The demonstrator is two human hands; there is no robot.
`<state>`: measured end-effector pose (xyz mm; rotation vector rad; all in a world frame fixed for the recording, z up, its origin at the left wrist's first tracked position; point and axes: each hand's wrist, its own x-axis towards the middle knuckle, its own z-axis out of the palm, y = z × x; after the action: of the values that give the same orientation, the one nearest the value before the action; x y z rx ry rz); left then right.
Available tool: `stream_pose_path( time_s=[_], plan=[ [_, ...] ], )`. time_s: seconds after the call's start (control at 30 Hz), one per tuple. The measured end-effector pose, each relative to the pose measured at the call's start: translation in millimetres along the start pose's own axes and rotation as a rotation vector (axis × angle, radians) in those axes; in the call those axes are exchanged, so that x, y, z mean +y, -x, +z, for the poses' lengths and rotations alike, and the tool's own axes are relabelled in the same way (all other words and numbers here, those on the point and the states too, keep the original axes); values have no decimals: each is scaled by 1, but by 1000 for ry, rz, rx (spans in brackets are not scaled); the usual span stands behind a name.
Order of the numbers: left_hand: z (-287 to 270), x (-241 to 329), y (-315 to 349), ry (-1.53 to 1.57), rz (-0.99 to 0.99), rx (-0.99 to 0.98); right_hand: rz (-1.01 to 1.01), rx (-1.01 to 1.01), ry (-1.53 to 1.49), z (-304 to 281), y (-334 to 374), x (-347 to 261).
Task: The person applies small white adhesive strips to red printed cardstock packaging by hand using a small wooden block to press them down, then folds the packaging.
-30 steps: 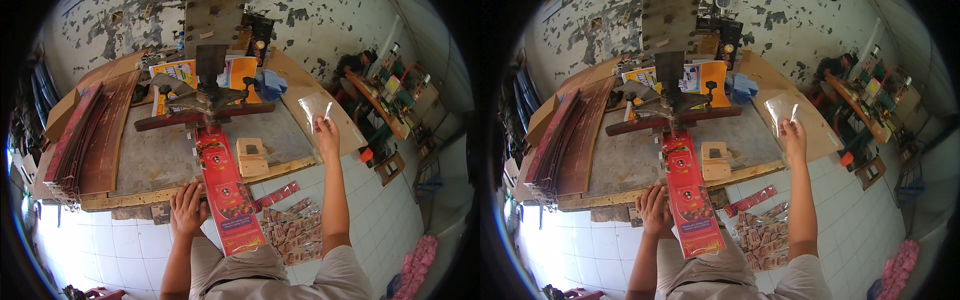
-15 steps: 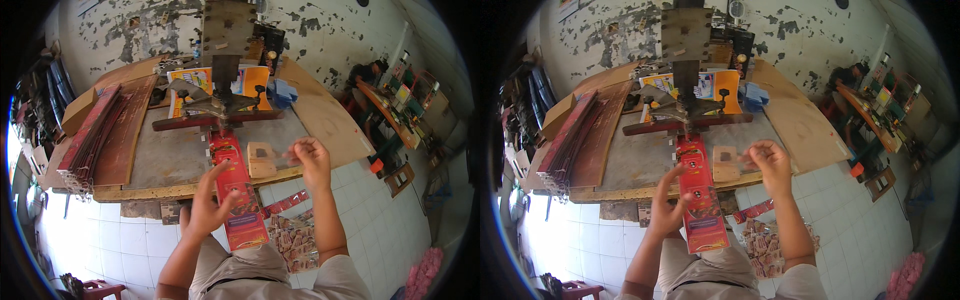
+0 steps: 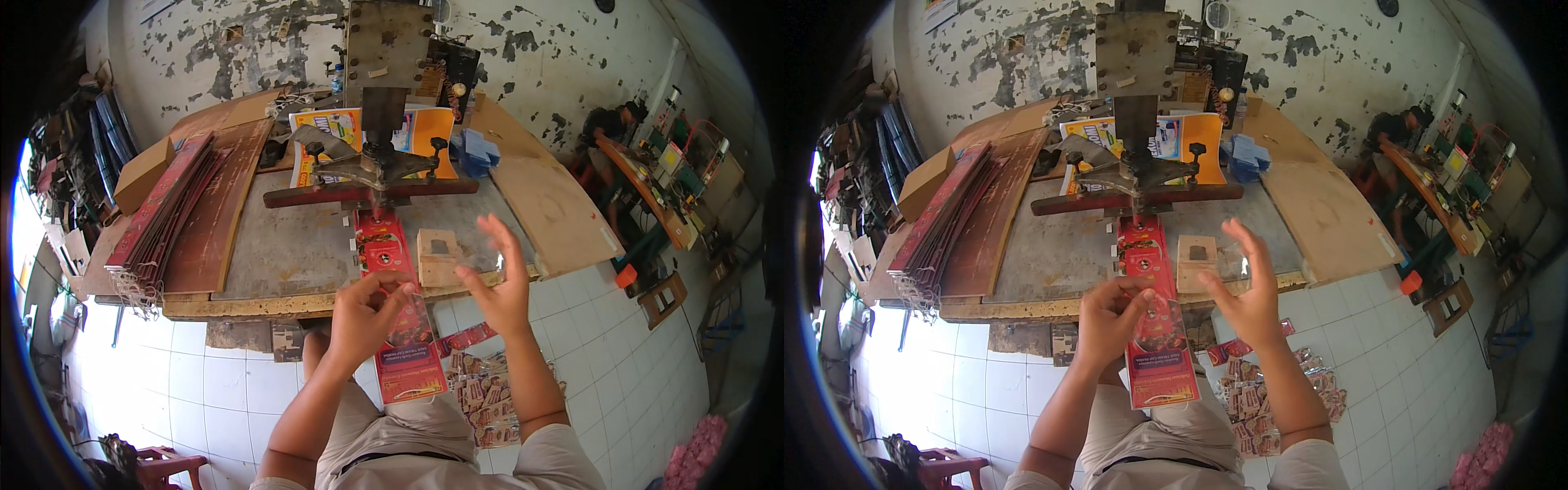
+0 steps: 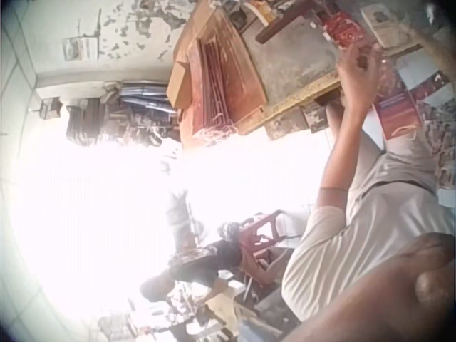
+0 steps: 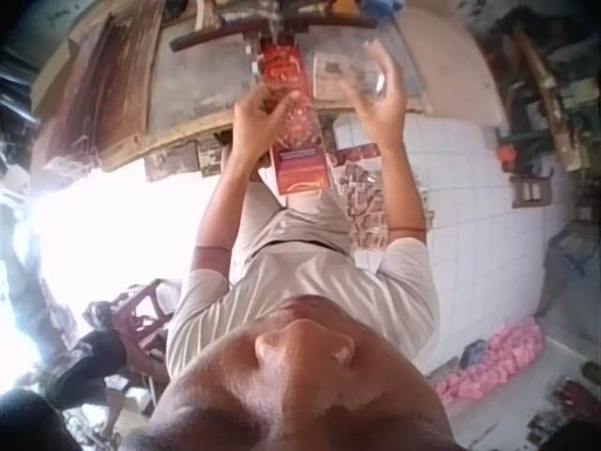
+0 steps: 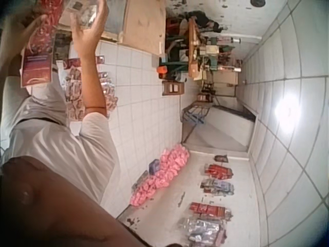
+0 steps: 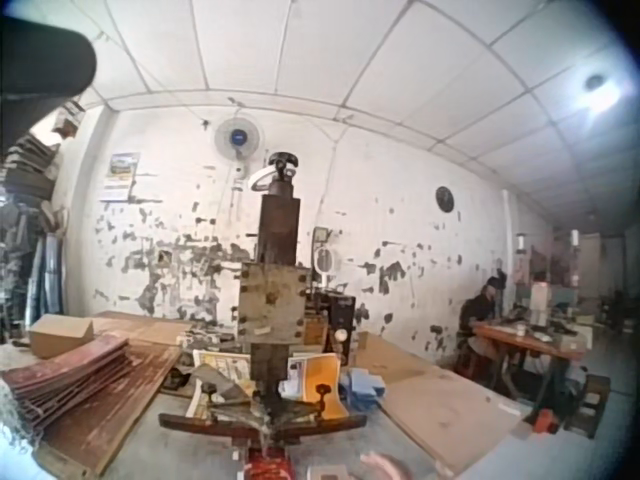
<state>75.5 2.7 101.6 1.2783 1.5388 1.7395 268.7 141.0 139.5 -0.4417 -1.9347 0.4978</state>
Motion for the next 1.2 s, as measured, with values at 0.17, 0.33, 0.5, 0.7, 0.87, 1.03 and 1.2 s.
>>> stream_pose_path(
  time_s=[0.17, 0.33, 0.5, 0.7, 0.87, 1.03, 1.2],
  plan=[
    [-4, 9, 1, -213, 335, -8, -267, -192, 237, -3, -16, -23],
    [-19, 8, 8, -584, 453, -81, 74, -454, -144, -9, -14, -2],
    [-21, 20, 14, -829, 883, 140, 566, -218, -408, -2, -7, 39],
    [-35, -7, 9, -460, 563, 65, 553, 264, 317, -99, -13, 221],
    [-26, -18, -5, -265, 250, 62, 252, -92, 392, -68, -6, 162],
    [-4, -27, -56, -215, 22, -45, 458, -551, -475, -7, 9, 74],
    [4, -46, -115, -49, 1, -295, 552, -262, -376, -11, -10, 133]
  ],
)
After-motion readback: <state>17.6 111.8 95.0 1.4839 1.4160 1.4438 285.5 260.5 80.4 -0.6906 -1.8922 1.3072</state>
